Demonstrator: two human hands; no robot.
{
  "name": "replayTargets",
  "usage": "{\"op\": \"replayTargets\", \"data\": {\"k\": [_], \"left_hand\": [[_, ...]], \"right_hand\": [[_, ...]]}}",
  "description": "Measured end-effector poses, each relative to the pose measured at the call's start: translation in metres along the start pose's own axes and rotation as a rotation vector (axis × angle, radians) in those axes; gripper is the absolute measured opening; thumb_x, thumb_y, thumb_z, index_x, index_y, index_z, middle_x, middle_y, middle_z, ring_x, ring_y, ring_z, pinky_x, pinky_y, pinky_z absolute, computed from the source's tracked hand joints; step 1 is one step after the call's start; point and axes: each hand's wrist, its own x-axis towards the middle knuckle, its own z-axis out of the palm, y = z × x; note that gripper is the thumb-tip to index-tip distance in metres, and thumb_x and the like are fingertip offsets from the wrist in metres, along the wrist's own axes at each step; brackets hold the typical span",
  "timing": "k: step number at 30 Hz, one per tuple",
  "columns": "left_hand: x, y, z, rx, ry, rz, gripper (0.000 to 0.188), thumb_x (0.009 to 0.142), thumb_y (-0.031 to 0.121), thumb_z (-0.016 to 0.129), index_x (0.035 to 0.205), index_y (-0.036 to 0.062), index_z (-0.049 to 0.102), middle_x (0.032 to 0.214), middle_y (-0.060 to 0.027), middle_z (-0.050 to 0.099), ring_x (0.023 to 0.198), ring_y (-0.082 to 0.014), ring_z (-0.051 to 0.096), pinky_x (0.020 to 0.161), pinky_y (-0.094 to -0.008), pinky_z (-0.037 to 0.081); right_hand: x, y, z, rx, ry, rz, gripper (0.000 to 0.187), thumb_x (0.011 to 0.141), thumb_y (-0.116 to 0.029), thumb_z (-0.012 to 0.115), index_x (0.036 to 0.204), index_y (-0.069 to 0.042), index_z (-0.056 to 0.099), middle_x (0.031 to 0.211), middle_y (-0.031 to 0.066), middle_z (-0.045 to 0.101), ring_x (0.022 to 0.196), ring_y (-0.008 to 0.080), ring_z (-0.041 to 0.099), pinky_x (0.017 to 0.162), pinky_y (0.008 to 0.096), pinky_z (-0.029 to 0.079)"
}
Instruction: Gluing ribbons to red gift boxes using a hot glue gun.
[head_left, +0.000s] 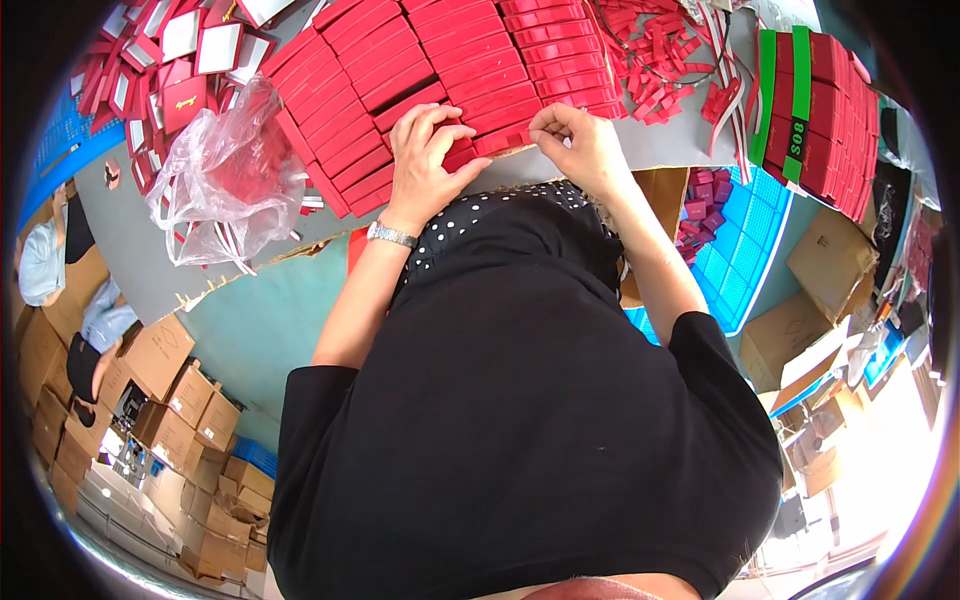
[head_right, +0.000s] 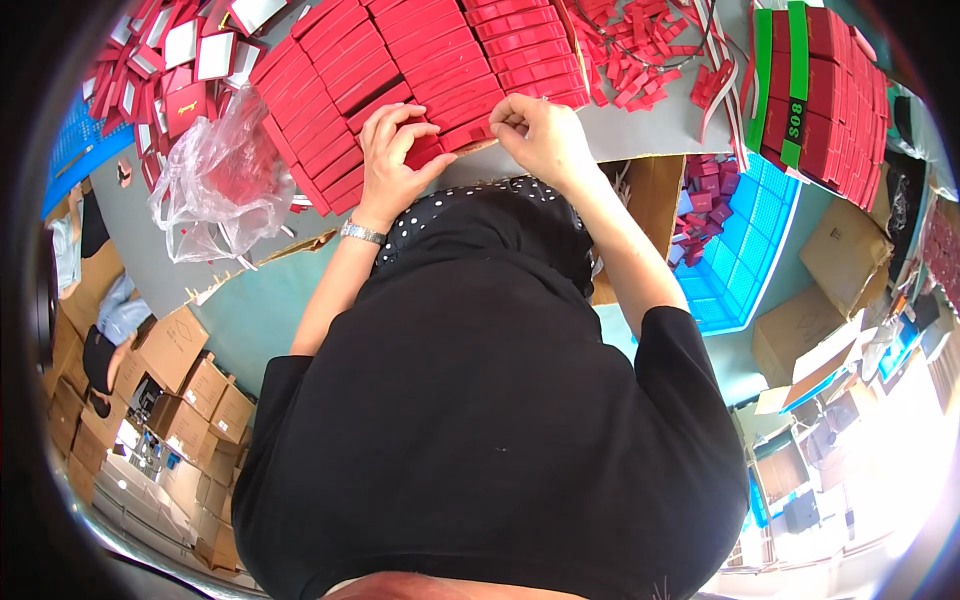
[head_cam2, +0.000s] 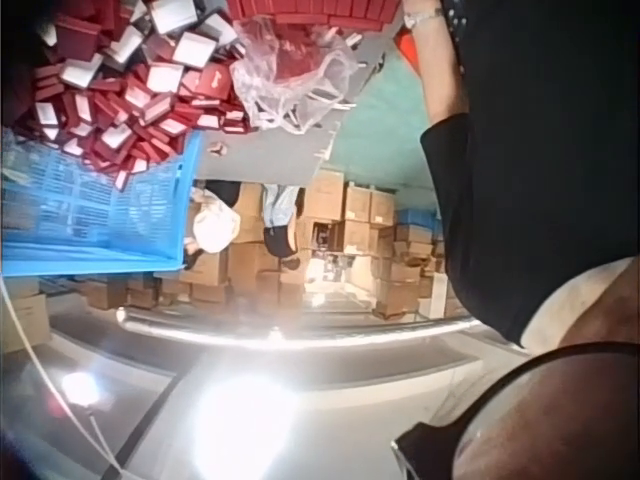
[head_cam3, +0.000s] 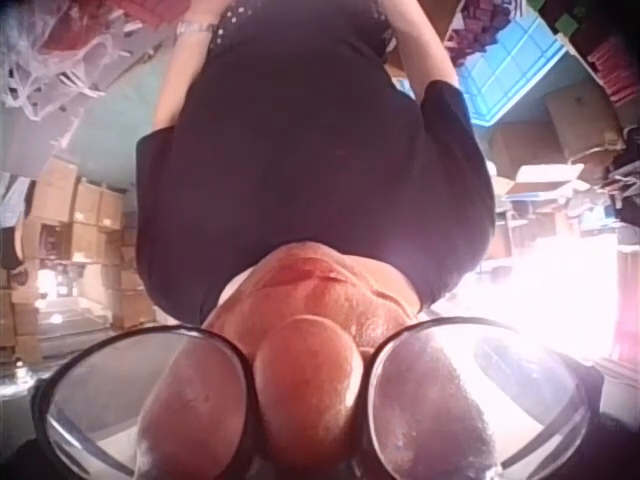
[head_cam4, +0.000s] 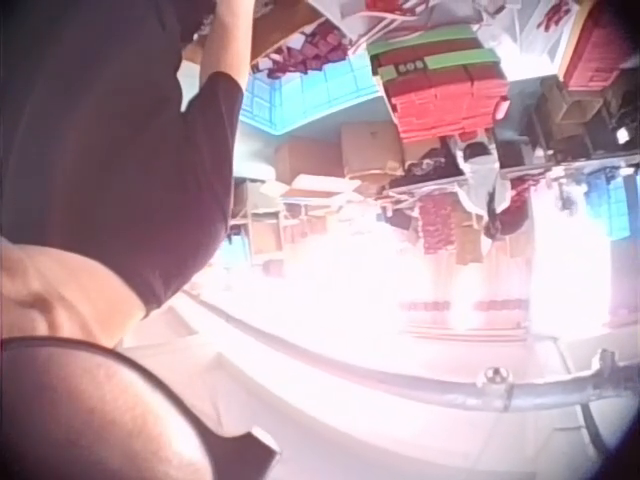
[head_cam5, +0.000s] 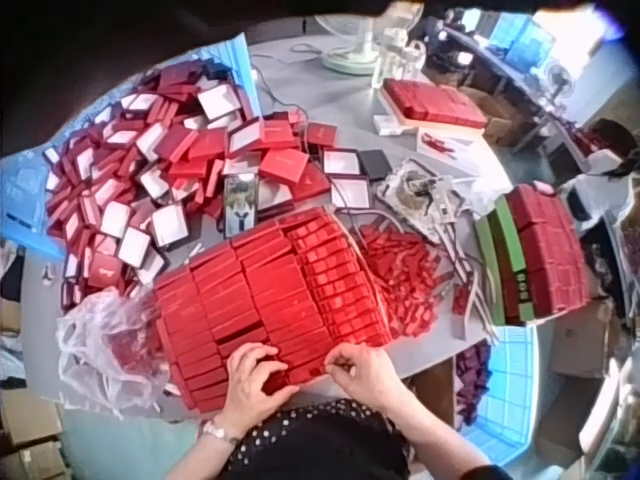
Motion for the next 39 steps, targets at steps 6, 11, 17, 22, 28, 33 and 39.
{"op": "replayTargets", "data": {"k": [6, 11, 17, 22, 28, 33, 39], "left_hand": [[0.000, 0.001, 0.001, 0.035, 0.011, 0.028, 0.032, 0.068, 0.029, 0.084, 0.093, 0.0143, 0.071, 0.118, -0.0021, 0.059, 0.120, -0.0283, 0.047, 0.104, -0.0445, 0.034], [0.002, 0.003, 0.007, 0.080, 0.026, 0.102, 0.025, 0.071, 0.030, 0.082, 0.091, 0.0193, 0.073, 0.113, 0.0019, 0.060, 0.120, -0.0241, 0.047, 0.101, -0.0431, 0.031], [0.001, 0.002, 0.011, 0.117, 0.049, 0.115, 0.021, 0.071, 0.027, 0.081, 0.089, 0.0199, 0.072, 0.110, 0.0036, 0.061, 0.118, -0.0235, 0.049, 0.100, -0.0424, 0.030], [0.002, 0.004, 0.013, 0.102, 0.056, 0.101, 0.019, 0.071, 0.025, 0.081, 0.087, 0.0189, 0.071, 0.109, 0.0038, 0.061, 0.118, -0.0234, 0.049, 0.100, -0.0423, 0.031], [0.004, 0.006, 0.013, 0.130, 0.051, 0.143, 0.024, 0.072, 0.023, 0.079, 0.096, 0.0229, 0.072, 0.108, 0.0035, 0.060, 0.116, -0.0234, 0.049, 0.099, -0.0428, 0.031], [0.007, 0.008, 0.012, 0.257, -0.062, 0.294, 0.033, 0.074, 0.020, 0.075, 0.106, 0.0290, 0.073, 0.109, 0.0035, 0.059, 0.113, -0.0222, 0.048, 0.094, -0.0441, 0.032], [0.010, 0.013, 0.010, 0.295, -0.099, 0.331, 0.038, 0.078, 0.022, 0.073, 0.116, 0.0274, 0.071, 0.110, 0.0050, 0.059, 0.111, -0.0219, 0.047, 0.094, -0.0434, 0.030]], "right_hand": [[0.003, 0.004, 0.003, -0.082, 0.010, -0.026, 0.013, 0.083, -0.013, 0.069, 0.093, -0.005, 0.069, 0.079, 0.0057, 0.071, 0.070, 0.0142, 0.066, 0.067, 0.0292, 0.052], [0.004, 0.001, 0.004, -0.134, 0.013, -0.031, 0.014, 0.083, -0.016, 0.070, 0.093, -0.007, 0.070, 0.079, 0.0053, 0.071, 0.069, 0.0157, 0.066, 0.066, 0.0298, 0.053], [0.003, -0.003, 0.008, -0.168, 0.097, -0.090, 0.012, 0.081, -0.018, 0.070, 0.089, -0.009, 0.069, 0.074, 0.0055, 0.068, 0.070, 0.0220, 0.067, 0.065, 0.0337, 0.053], [0.005, 0.004, 0.016, -0.243, 0.179, -0.157, 0.012, 0.082, -0.017, 0.071, 0.090, -0.009, 0.068, 0.074, 0.0046, 0.065, 0.068, 0.0205, 0.064, 0.063, 0.0327, 0.052], [0.005, 0.004, 0.015, -0.276, 0.169, -0.154, 0.012, 0.082, -0.018, 0.072, 0.091, -0.010, 0.068, 0.076, 0.0038, 0.065, 0.067, 0.0191, 0.064, 0.063, 0.0316, 0.052], [0.006, 0.009, 0.018, -0.362, 0.224, -0.184, 0.013, 0.081, -0.021, 0.072, 0.088, -0.011, 0.068, 0.078, 0.0048, 0.067, 0.073, 0.0255, 0.067, 0.065, 0.0363, 0.054], [-0.001, 0.019, 0.004, -0.280, 0.473, -0.227, 0.011, 0.079, -0.014, 0.074, 0.085, -0.009, 0.066, 0.077, 0.0066, 0.064, 0.071, 0.0242, 0.066, 0.062, 0.0365, 0.054]]}}
